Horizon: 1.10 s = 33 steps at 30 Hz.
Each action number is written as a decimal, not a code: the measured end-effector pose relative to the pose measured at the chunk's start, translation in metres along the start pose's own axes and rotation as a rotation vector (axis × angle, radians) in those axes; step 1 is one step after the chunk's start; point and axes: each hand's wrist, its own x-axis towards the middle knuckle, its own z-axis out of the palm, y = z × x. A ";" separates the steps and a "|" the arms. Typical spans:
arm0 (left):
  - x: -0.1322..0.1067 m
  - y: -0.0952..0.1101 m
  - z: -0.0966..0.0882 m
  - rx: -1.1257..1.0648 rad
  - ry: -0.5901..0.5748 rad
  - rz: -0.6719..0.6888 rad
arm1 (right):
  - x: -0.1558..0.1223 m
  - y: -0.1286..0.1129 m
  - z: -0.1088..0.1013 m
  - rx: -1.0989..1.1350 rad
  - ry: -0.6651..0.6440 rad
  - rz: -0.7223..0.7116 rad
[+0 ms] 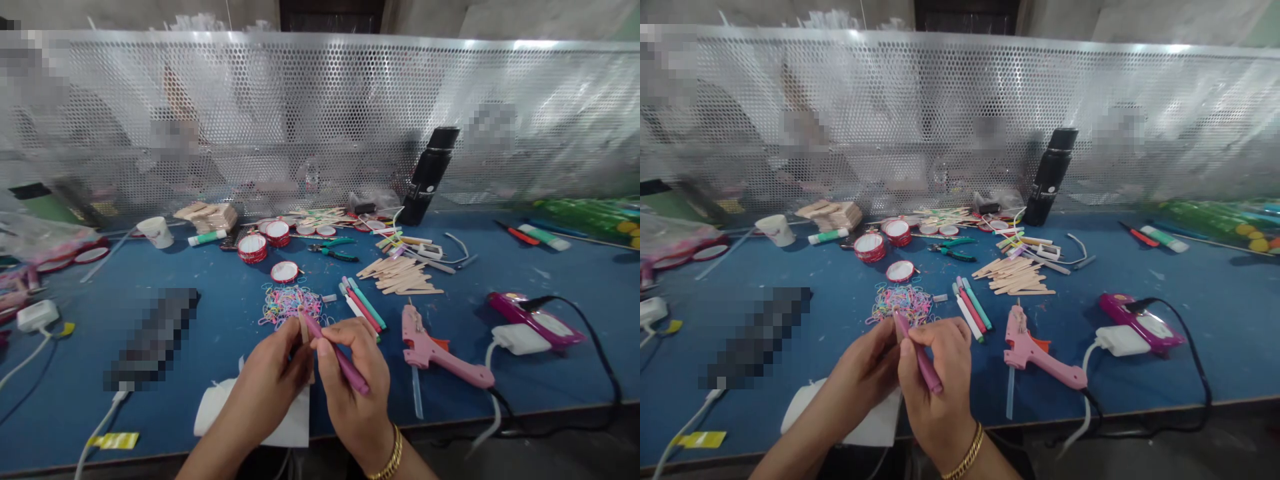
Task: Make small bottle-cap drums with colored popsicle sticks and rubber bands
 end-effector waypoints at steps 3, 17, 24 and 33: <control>0.000 0.000 0.000 0.012 0.000 -0.002 | 0.000 0.000 0.000 0.003 -0.013 -0.012; 0.000 -0.001 0.000 0.002 -0.003 0.005 | -0.001 0.001 0.000 0.017 -0.008 -0.002; -0.001 0.000 0.000 -0.021 -0.002 -0.005 | 0.000 0.000 0.000 0.007 -0.016 -0.003; -0.001 -0.002 0.000 -0.023 -0.003 0.007 | 0.000 0.000 0.001 0.003 0.005 -0.005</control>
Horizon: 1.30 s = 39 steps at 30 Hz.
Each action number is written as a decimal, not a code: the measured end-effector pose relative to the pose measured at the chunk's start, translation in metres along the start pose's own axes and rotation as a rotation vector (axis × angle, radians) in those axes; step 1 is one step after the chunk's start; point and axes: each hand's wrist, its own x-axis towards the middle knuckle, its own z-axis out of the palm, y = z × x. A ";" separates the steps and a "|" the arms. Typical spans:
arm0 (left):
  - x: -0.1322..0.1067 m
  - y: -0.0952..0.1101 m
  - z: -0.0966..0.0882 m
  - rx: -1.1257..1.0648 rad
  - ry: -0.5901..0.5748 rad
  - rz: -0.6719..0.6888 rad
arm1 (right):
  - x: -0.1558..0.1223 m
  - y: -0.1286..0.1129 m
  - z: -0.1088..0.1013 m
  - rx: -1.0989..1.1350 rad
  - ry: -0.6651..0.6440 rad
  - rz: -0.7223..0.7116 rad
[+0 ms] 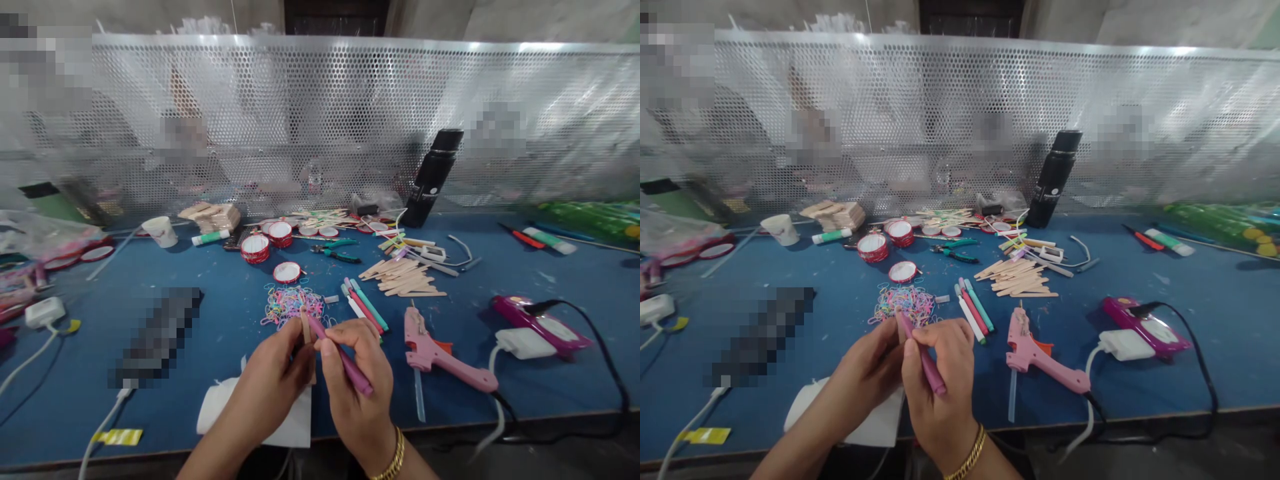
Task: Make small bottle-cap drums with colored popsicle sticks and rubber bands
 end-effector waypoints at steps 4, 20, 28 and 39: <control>0.001 -0.001 0.000 -0.012 0.004 -0.003 | 0.000 -0.001 0.000 -0.002 0.000 -0.001; 0.000 -0.003 0.001 -0.033 0.022 0.007 | -0.001 0.001 -0.001 0.011 -0.007 0.000; 0.001 -0.002 0.001 -0.050 0.006 0.002 | 0.000 0.001 0.000 0.003 -0.002 -0.016; -0.001 0.002 -0.001 0.008 0.023 0.009 | -0.001 -0.001 -0.001 0.008 -0.050 -0.030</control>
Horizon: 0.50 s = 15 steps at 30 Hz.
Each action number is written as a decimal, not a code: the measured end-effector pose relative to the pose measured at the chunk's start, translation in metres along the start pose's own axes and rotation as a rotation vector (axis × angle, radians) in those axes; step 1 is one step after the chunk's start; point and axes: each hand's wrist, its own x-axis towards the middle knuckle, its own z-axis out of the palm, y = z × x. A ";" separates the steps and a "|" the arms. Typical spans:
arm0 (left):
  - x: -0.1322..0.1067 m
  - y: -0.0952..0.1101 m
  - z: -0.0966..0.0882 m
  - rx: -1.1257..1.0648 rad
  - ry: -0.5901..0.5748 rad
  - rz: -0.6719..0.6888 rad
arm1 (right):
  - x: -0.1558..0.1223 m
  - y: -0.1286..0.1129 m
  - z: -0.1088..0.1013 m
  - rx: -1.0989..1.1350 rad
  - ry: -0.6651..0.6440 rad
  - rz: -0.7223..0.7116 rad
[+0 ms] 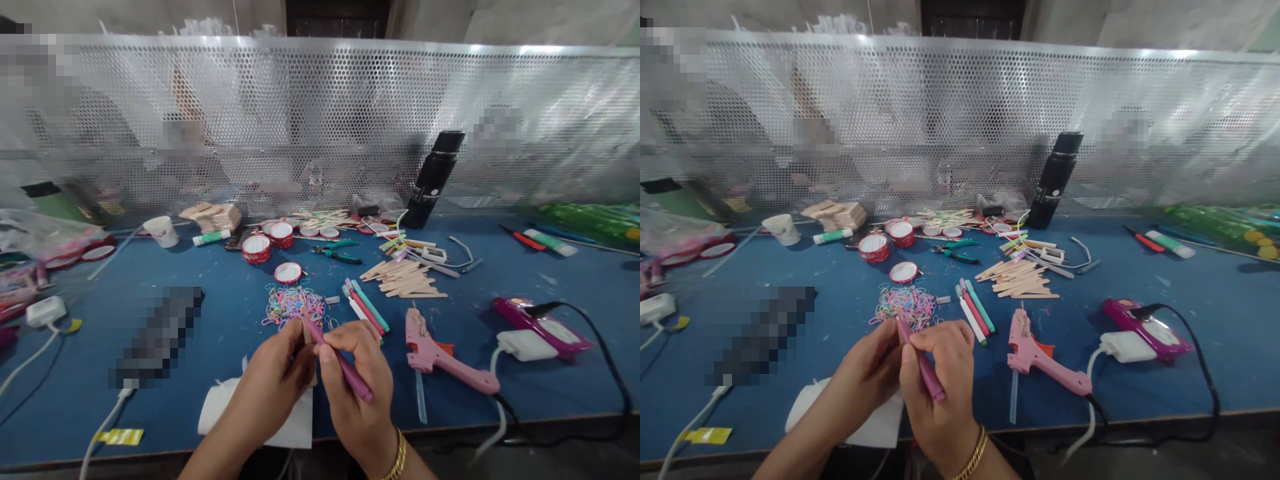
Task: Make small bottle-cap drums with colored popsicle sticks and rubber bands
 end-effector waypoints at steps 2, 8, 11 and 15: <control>0.000 0.000 0.000 0.004 0.004 -0.001 | 0.000 0.000 0.000 -0.007 -0.003 0.000; 0.002 -0.002 0.001 0.011 0.006 -0.013 | 0.001 0.000 0.000 -0.024 0.036 -0.003; 0.002 -0.001 0.001 -0.005 0.005 -0.006 | 0.001 -0.001 -0.001 -0.019 0.027 -0.013; 0.001 0.001 0.000 -0.017 -0.006 -0.004 | 0.001 0.000 -0.001 -0.027 0.019 -0.013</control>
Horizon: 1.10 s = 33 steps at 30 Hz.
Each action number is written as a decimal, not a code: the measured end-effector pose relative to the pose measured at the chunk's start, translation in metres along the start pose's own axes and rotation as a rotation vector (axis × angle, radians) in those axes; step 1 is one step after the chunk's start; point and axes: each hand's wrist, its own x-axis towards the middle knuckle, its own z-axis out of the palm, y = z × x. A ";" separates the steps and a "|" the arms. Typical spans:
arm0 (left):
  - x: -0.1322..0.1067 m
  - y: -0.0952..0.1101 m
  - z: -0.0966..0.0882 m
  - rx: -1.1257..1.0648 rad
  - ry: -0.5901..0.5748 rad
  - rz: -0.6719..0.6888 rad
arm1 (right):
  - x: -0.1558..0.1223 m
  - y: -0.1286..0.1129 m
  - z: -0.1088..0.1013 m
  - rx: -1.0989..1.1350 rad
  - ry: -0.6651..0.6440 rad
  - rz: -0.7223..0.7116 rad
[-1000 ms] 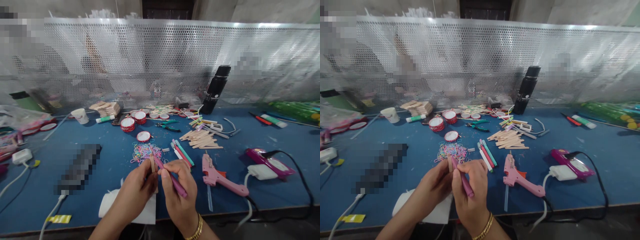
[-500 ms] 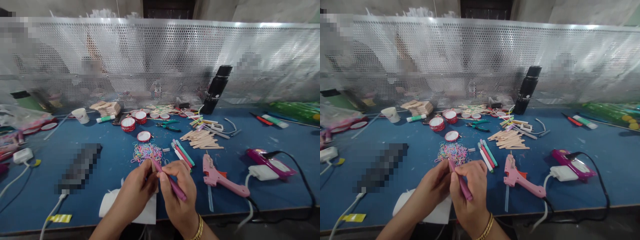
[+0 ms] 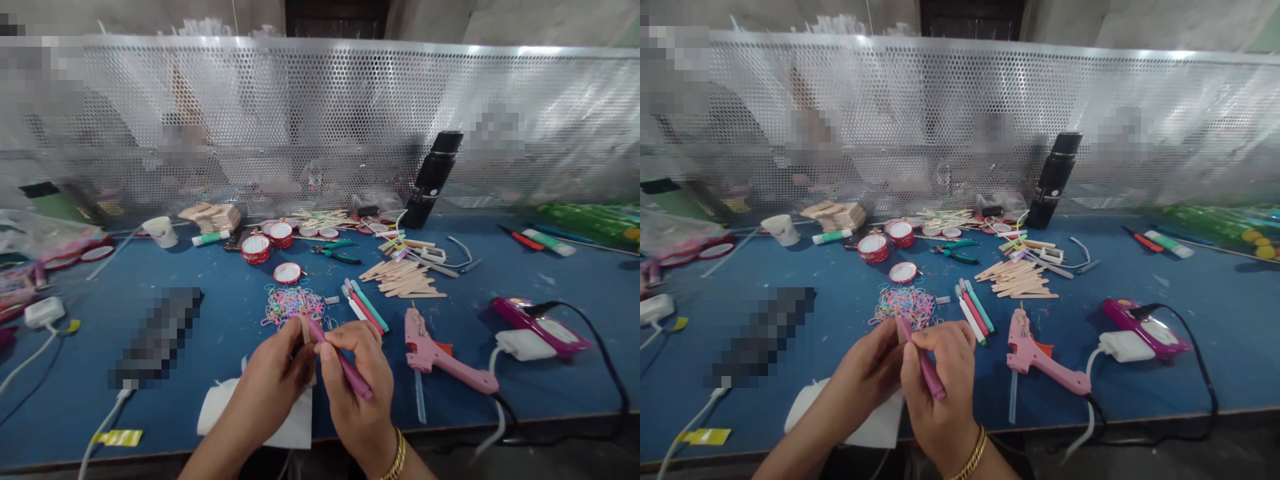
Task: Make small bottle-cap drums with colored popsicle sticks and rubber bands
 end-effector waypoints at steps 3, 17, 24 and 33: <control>0.000 0.000 0.000 0.005 0.000 0.002 | 0.000 0.000 0.000 -0.002 0.010 0.005; 0.000 0.001 0.000 0.023 0.004 -0.004 | 0.000 0.000 0.000 0.003 0.001 0.019; 0.000 -0.001 0.001 0.032 0.021 0.007 | 0.001 0.000 0.001 -0.003 -0.013 -0.001; 0.000 -0.003 0.001 0.000 0.047 0.019 | 0.001 0.000 0.001 -0.011 -0.026 0.002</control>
